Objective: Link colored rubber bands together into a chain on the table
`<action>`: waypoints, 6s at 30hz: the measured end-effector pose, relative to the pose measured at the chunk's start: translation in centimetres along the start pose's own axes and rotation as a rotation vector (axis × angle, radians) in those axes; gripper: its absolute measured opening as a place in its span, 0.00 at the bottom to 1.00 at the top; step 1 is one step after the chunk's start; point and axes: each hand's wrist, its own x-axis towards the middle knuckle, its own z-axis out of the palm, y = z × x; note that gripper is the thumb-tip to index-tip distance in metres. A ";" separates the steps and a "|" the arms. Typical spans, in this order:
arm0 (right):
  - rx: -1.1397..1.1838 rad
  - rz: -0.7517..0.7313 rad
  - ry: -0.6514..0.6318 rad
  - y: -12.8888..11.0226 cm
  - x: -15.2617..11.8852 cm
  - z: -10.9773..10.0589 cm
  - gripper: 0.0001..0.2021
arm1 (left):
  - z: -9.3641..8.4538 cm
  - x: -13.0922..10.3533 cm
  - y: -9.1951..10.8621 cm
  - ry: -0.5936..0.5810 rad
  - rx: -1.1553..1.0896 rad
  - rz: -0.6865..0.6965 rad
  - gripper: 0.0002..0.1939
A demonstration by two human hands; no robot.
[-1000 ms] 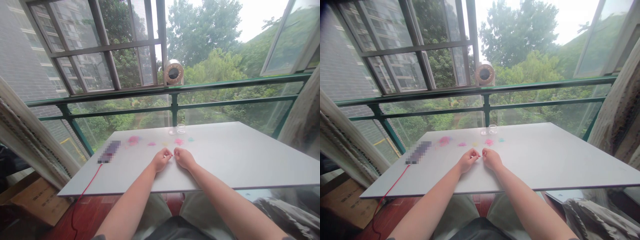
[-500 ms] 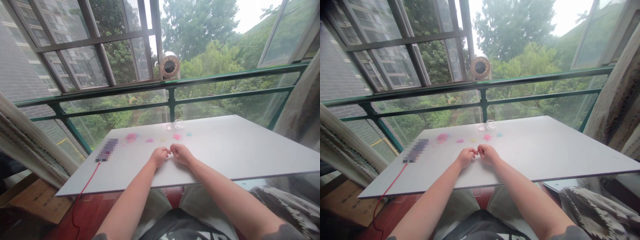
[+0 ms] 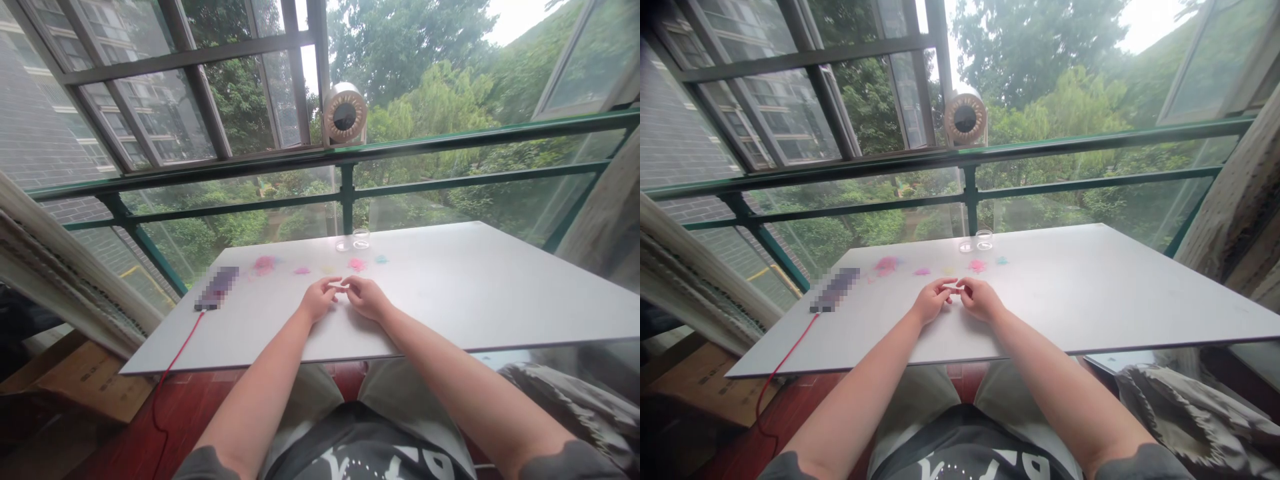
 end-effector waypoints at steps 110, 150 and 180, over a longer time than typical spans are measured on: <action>0.154 0.273 0.119 1.8 1.0 -0.8 0.07 | -0.5 0.6 -0.7 0.161 -0.061 0.065 0.12; -0.539 0.431 -0.028 4.9 4.7 -1.6 0.22 | -0.6 0.6 -1.0 0.135 -0.059 0.048 0.09; -0.645 0.397 -0.316 4.6 6.1 -3.2 0.31 | -0.7 0.6 -1.3 0.114 0.007 0.055 0.10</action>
